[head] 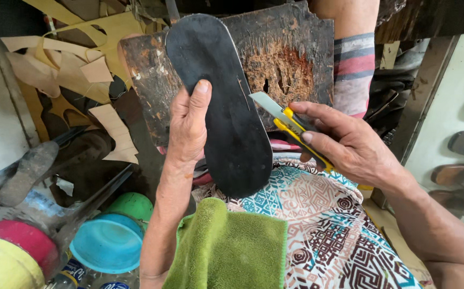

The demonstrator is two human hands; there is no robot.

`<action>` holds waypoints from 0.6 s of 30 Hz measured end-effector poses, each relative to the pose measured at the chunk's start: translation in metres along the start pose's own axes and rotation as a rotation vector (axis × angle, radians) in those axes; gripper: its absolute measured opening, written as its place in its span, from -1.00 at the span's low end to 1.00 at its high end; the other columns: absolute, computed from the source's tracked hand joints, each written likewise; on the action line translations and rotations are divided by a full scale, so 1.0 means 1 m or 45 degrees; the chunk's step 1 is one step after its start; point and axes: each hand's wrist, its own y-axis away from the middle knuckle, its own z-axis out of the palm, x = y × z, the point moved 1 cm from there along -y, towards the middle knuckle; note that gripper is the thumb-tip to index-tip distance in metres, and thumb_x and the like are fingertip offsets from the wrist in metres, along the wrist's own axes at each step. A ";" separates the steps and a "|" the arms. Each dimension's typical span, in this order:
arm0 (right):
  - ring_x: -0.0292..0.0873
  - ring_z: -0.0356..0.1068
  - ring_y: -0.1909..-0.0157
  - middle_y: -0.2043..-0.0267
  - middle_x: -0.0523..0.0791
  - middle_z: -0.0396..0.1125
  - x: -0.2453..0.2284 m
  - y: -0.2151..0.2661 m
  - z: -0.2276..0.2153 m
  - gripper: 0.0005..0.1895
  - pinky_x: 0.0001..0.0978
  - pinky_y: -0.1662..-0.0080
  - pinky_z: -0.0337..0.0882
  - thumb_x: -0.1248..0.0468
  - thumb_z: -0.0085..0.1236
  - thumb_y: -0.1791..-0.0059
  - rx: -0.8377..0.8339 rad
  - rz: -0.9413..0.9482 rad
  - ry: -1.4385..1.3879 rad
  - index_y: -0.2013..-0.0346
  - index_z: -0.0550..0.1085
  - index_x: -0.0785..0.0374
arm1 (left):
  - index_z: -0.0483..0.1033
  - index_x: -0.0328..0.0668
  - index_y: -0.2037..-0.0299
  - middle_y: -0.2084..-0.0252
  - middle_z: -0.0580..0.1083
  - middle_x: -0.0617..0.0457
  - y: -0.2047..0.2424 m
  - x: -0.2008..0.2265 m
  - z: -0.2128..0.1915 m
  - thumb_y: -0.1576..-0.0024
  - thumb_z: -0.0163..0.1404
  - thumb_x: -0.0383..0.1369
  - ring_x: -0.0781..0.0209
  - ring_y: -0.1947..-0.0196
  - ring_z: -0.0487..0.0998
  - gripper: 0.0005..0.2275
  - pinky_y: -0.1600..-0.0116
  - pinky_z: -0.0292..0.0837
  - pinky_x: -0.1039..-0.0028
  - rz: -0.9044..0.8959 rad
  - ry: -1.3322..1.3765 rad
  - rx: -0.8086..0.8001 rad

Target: The person uses a utility knife to trim the edges of a black shoe insole placed on a worn wooden board. They repeatedly cut along the perimeter, rotate the insole, and continue trimming until the edges are shaped.

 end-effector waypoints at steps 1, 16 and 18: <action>-0.33 0.45 0.42 0.04 -0.15 0.45 0.000 0.000 -0.001 -0.47 -0.55 0.32 0.51 0.26 -0.02 -0.08 -0.003 -0.003 0.003 -0.38 0.33 0.14 | 0.48 -0.16 -0.21 -0.11 0.48 0.24 0.001 0.003 0.000 -0.33 -0.07 -0.14 0.43 -0.13 0.40 -0.64 -0.29 0.37 0.52 0.003 0.001 0.004; -0.38 0.43 0.30 -0.30 -0.14 0.39 0.001 0.011 -0.003 -0.50 -0.56 0.25 0.57 0.29 0.03 -0.05 0.042 -0.132 0.122 -0.31 0.37 0.18 | 0.37 -0.02 0.34 0.48 0.12 0.36 0.005 0.012 0.004 -0.29 -0.10 -0.13 0.49 0.45 0.08 -0.77 0.36 0.06 0.52 0.055 -0.249 -0.008; -0.31 0.47 0.53 0.22 -0.09 0.47 -0.002 0.011 -0.005 -0.44 -0.52 0.44 0.57 0.33 0.04 -0.05 0.101 -0.114 0.069 -0.37 0.30 0.15 | 0.45 -0.03 0.32 0.47 0.21 0.37 0.004 0.008 0.004 -0.26 -0.05 -0.15 0.52 0.45 0.17 -0.80 0.38 0.18 0.54 -0.007 -0.124 0.075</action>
